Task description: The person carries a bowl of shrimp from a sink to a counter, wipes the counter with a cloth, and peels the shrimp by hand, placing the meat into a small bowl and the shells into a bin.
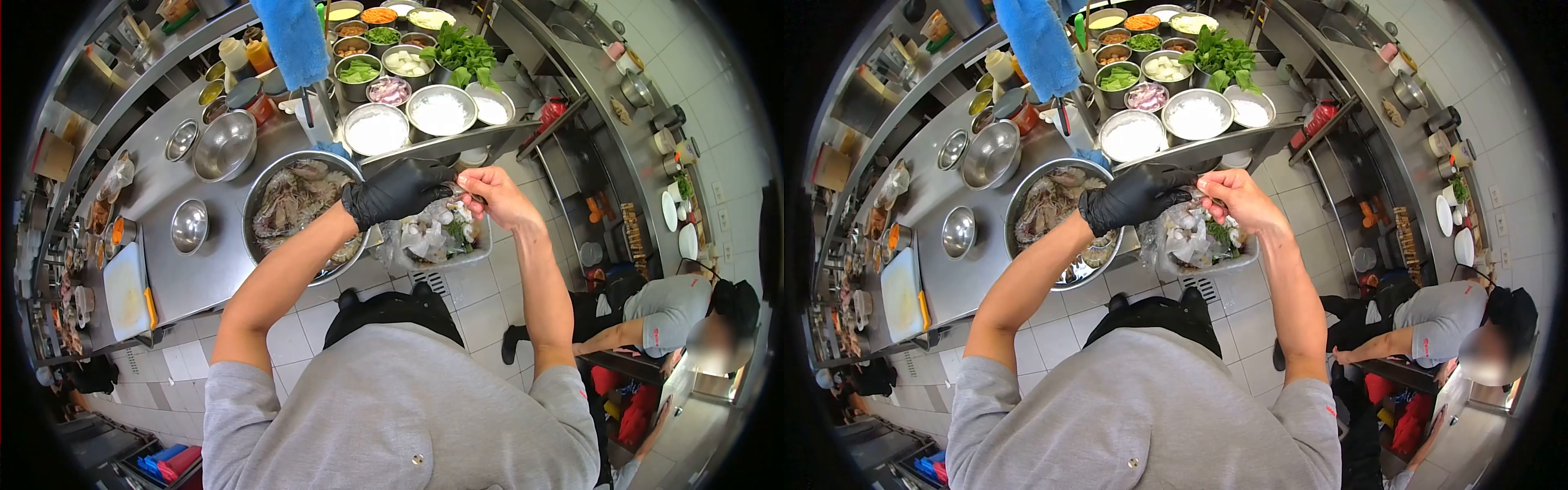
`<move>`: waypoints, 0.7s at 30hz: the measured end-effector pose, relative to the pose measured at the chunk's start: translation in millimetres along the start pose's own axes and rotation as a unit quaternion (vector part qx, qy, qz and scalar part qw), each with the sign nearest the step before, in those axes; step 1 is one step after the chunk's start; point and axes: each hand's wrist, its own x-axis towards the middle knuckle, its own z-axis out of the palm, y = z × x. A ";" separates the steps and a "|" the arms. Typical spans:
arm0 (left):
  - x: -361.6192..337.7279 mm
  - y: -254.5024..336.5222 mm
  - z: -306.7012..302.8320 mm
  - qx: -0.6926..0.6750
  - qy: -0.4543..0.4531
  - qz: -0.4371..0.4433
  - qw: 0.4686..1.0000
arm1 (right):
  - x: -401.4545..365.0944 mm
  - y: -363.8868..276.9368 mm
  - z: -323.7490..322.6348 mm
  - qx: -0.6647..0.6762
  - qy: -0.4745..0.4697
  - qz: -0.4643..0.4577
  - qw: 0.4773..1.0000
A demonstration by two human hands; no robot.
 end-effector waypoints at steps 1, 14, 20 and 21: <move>-0.4 -0.2 0.1 0.013 -0.008 0.000 1.000 | 0.4 0.3 -0.8 0.000 -0.006 0.004 1.000; -1.4 6.0 -5.7 0.200 0.010 0.052 0.978 | -3.1 -7.1 17.1 -0.055 -0.016 -0.047 0.997; -3.1 3.4 -6.1 0.079 0.056 -0.066 0.993 | -6.7 -8.8 26.6 -0.077 0.015 -0.084 0.993; -4.1 1.0 -5.2 0.041 0.067 -0.098 0.992 | -6.3 -9.1 26.0 -0.065 0.010 -0.093 0.993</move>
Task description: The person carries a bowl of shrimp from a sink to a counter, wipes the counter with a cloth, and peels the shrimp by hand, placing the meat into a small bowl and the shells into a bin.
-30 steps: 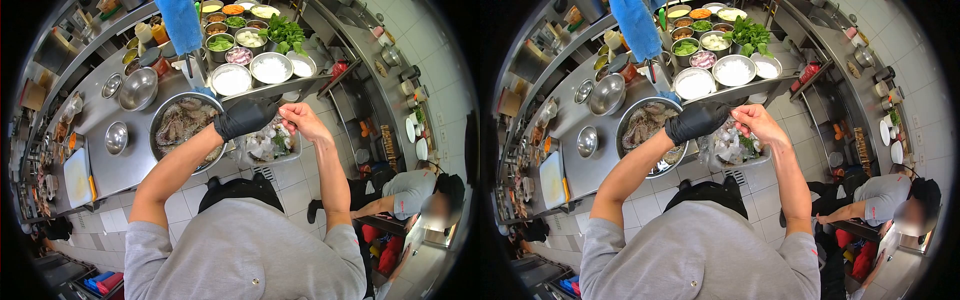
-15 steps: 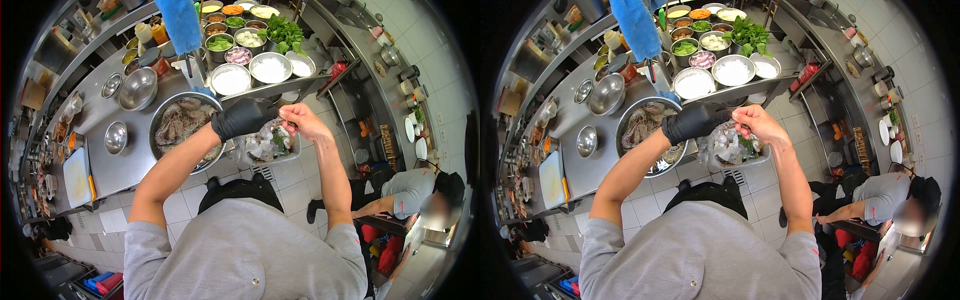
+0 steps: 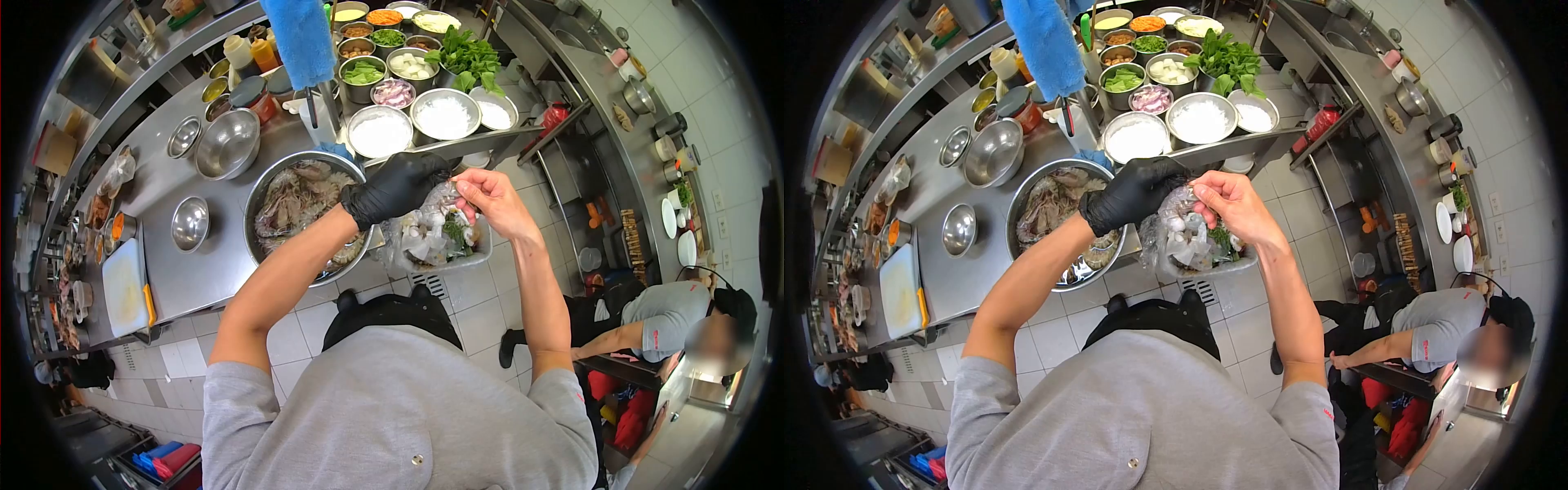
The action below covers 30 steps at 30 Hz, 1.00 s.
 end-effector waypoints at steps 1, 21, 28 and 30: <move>0.2 0.4 -1.4 -0.064 -0.015 -0.049 0.997 | 0.2 0.3 -0.8 0.012 -0.003 -0.009 1.000; -24.6 1.0 25.3 -0.674 -0.051 -0.258 0.691 | 2.8 18.9 -8.3 0.010 0.007 -0.145 0.989; -27.4 -10.4 37.3 -0.673 -0.056 -0.265 0.688 | -3.3 18.2 -10.5 -0.060 0.002 -0.143 0.988; -24.9 -6.3 39.0 -0.661 -0.043 -0.285 0.693 | -5.2 18.5 -9.7 -0.085 0.007 -0.161 0.983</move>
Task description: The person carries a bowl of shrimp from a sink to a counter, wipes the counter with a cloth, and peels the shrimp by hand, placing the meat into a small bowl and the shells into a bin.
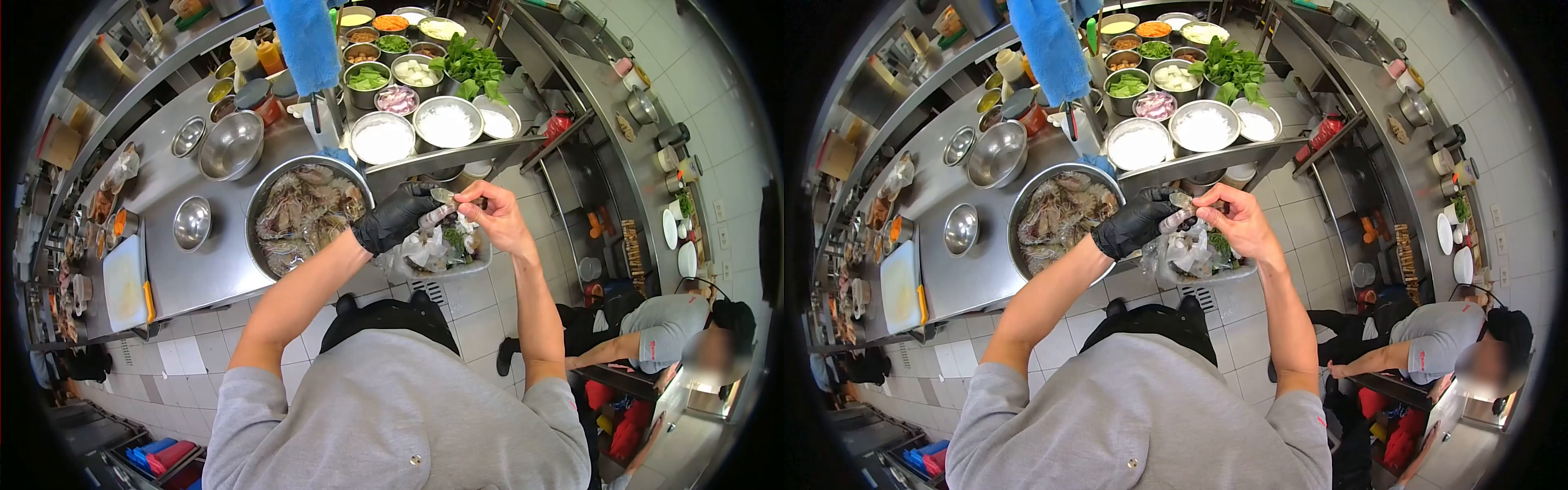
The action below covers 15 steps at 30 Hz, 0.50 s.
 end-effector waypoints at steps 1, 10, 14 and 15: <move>0.7 0.3 2.8 0.004 0.013 -0.003 1.000 | -1.2 1.5 -0.6 -0.025 0.004 -0.010 1.000; 11.0 -9.6 3.4 0.044 0.000 -0.001 0.999 | -12.5 -12.9 1.6 -0.168 0.006 -0.118 0.979; 30.8 -16.5 -11.7 0.089 0.081 0.033 0.992 | -20.8 -8.8 4.2 -0.145 0.041 -0.142 0.978; 34.9 -15.0 -19.3 0.100 0.101 0.018 0.990 | -23.7 -5.7 4.4 -0.109 0.073 -0.111 0.985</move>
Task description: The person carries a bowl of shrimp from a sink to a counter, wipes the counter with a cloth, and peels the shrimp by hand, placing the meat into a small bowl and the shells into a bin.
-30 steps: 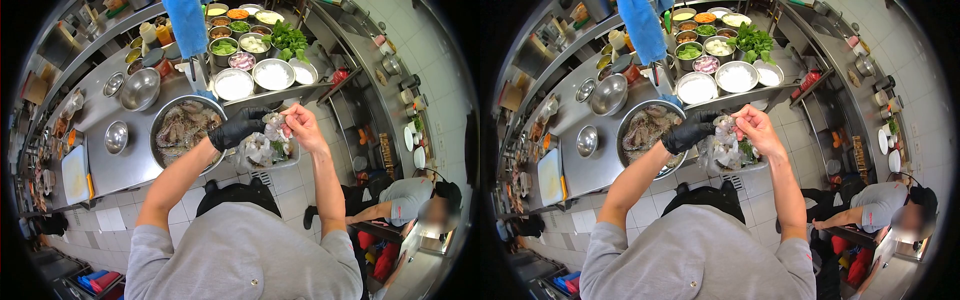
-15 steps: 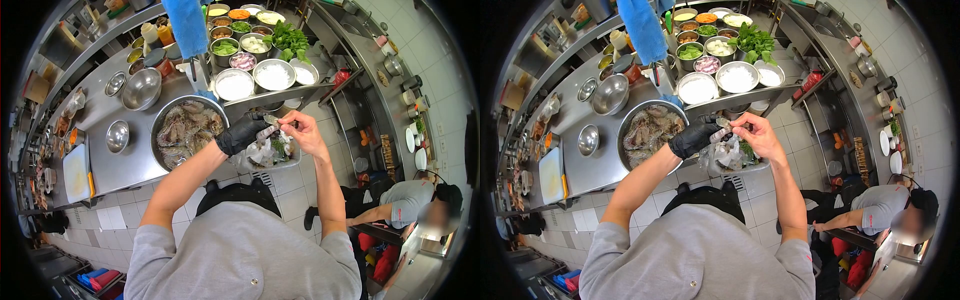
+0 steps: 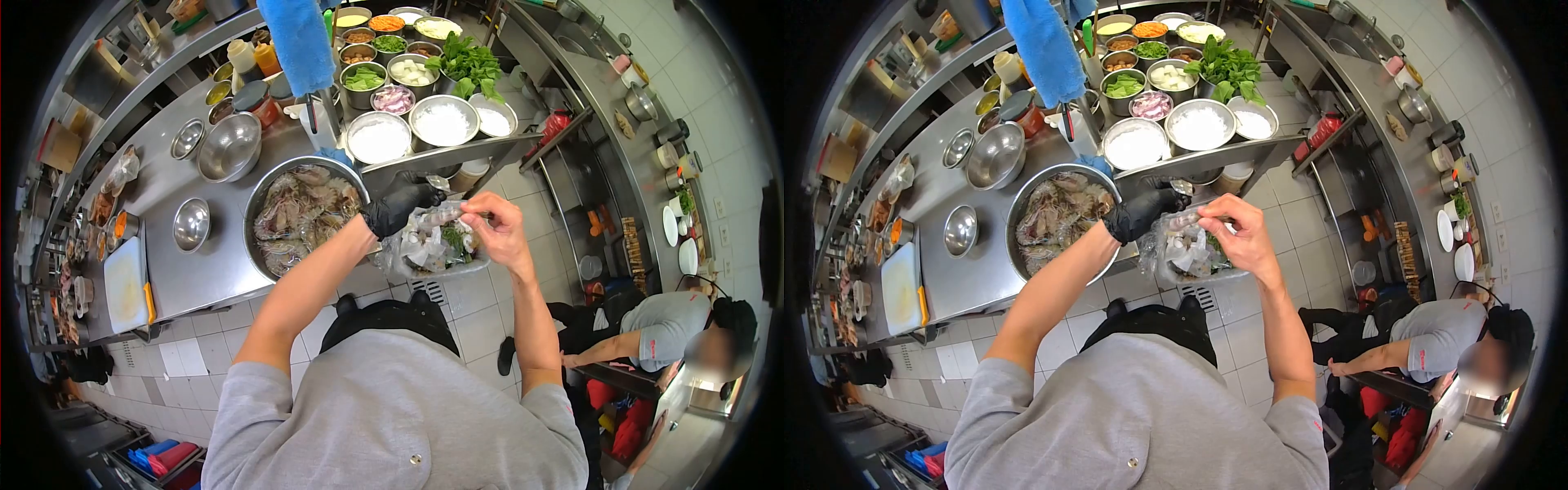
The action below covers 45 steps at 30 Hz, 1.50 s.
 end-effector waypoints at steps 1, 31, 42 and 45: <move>0.3 6.1 0.8 0.013 0.019 -0.015 1.000 | -4.4 3.3 0.1 0.030 0.032 0.037 0.998; 14.7 4.0 32.8 0.276 -0.029 0.135 0.951 | -6.7 61.9 -7.4 0.145 0.136 0.229 0.953; -32.3 -31.9 10.7 0.731 0.021 0.295 0.615 | -20.7 41.6 38.0 -0.196 -0.027 0.183 0.963; -47.4 -43.3 9.5 0.690 0.037 0.277 0.667 | -23.9 43.9 48.5 -0.234 -0.061 0.152 0.958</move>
